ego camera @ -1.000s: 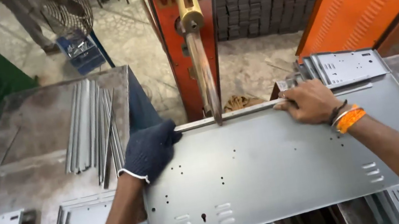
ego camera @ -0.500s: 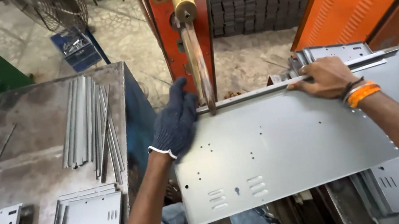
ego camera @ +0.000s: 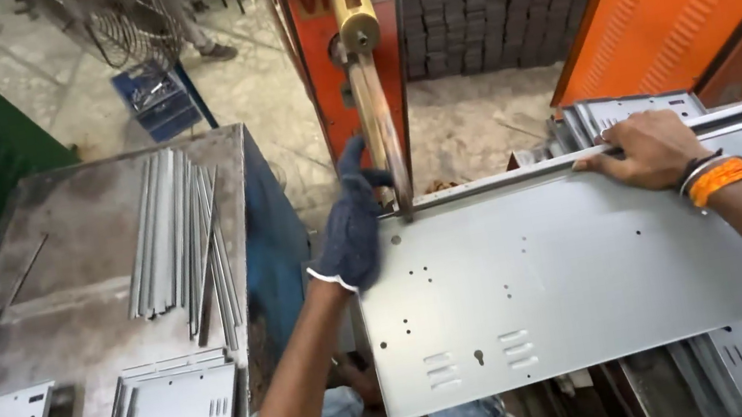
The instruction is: Spot welding metal strips onto larger sheet metal panels using a specialized industrial welding machine.
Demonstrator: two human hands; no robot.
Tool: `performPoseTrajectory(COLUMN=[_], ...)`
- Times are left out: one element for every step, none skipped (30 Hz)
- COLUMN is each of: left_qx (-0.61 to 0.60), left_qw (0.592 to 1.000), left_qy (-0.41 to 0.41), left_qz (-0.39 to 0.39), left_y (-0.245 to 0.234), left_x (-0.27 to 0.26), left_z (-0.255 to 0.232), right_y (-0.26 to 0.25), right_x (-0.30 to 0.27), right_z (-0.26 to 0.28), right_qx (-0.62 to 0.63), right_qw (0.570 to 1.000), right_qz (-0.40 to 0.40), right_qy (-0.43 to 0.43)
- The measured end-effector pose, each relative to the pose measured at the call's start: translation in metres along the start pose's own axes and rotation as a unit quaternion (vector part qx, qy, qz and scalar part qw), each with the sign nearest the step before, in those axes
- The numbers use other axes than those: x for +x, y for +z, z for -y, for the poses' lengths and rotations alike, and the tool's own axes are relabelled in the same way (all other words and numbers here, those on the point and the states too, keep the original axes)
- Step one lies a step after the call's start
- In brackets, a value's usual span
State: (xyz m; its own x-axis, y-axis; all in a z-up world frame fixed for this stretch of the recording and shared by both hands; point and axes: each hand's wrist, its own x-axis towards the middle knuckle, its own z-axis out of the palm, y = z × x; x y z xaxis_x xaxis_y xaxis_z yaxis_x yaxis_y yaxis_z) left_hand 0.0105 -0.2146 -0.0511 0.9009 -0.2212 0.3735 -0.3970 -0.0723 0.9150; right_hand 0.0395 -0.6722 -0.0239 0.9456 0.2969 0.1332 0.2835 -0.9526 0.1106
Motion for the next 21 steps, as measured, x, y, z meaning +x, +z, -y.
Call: performPoseTrajectory(left_qx=[-0.003,0.085,0.170,0.167,0.284,0.390,0.389,0.408,0.426,0.424,0.431,0.437,0.439,0.445,0.449,0.449,0.457,0.463,0.462,0.458,0.454], left_qw=[1.000,0.988,0.952,0.952,0.950,0.914,0.914,0.904,0.894,0.894,0.893,0.892,0.891,0.888,0.884,0.884,0.872,0.858,0.858,0.863,0.868], left_qy=[-0.005,0.122,0.249,0.249,0.100,-0.053,-0.057,-0.083,-0.109,-0.112,-0.107,-0.101,-0.100,-0.108,-0.119,-0.121,-0.164,-0.207,-0.207,-0.202,-0.196], left_qz=[0.005,0.032,0.058,0.059,0.079,0.096,0.097,0.092,0.087,0.087,0.072,0.056,0.054,0.049,0.047,0.048,0.066,0.084,0.084,0.067,0.051], left_y=[-0.007,-0.014,-0.024,-0.029,-0.037,-0.045,-0.058,-0.072,-0.086,-0.104,-0.125,-0.145,-0.159,-0.174,-0.186,-0.188,-0.188,-0.188,-0.194,-0.200,-0.205], left_x=[-0.006,-0.011,-0.011,-0.021,-0.022,-0.024,-0.029,-0.035,-0.040,-0.050,-0.055,-0.060,-0.065,-0.070,-0.078,-0.077,-0.077,-0.077,-0.077,-0.076,-0.073], left_z=[-0.022,-0.043,-0.065,-0.074,-0.085,-0.095,-0.096,-0.096,-0.097,-0.086,-0.078,-0.069,-0.065,-0.062,-0.057,-0.070,-0.083,-0.095,-0.092,-0.089,-0.087], right_y=[-0.007,-0.014,-0.025,-0.023,-0.024,-0.026,-0.028,-0.029,-0.031,-0.035,-0.043,-0.051,-0.052,-0.052,-0.050,-0.045,-0.040,-0.036,-0.039,-0.042,-0.046], right_x=[-0.003,-0.005,0.000,-0.001,0.010,0.021,0.024,0.028,0.033,0.028,0.027,0.027,0.027,0.027,0.022,0.020,0.017,0.013,0.012,0.011,0.011], right_z=[0.011,0.021,0.030,0.046,0.060,0.073,0.092,0.111,0.130,0.137,0.142,0.148,0.145,0.143,0.140,0.141,0.141,0.141,0.150,0.158,0.166], right_qx=[0.001,-0.025,-0.053,-0.054,-0.011,0.032,0.033,0.059,0.085,0.084,0.123,0.161,0.161,0.161,0.163,0.165,0.167,0.170,0.168,0.177,0.185], right_qw=[1.000,0.999,0.995,0.995,0.995,0.994,0.994,0.993,0.992,0.991,0.987,0.976,0.975,0.973,0.971,0.971,0.972,0.974,0.974,0.976,0.977], right_qz=[0.006,0.040,0.070,0.073,0.087,0.102,0.106,0.098,0.090,0.094,0.039,-0.016,-0.019,-0.037,-0.051,-0.050,-0.054,-0.058,-0.058,-0.043,-0.029], right_qy=[0.004,0.028,0.049,0.051,0.036,0.019,0.019,-0.009,-0.037,-0.039,-0.093,-0.148,-0.149,-0.159,-0.166,-0.165,-0.153,-0.140,-0.140,-0.119,-0.098])
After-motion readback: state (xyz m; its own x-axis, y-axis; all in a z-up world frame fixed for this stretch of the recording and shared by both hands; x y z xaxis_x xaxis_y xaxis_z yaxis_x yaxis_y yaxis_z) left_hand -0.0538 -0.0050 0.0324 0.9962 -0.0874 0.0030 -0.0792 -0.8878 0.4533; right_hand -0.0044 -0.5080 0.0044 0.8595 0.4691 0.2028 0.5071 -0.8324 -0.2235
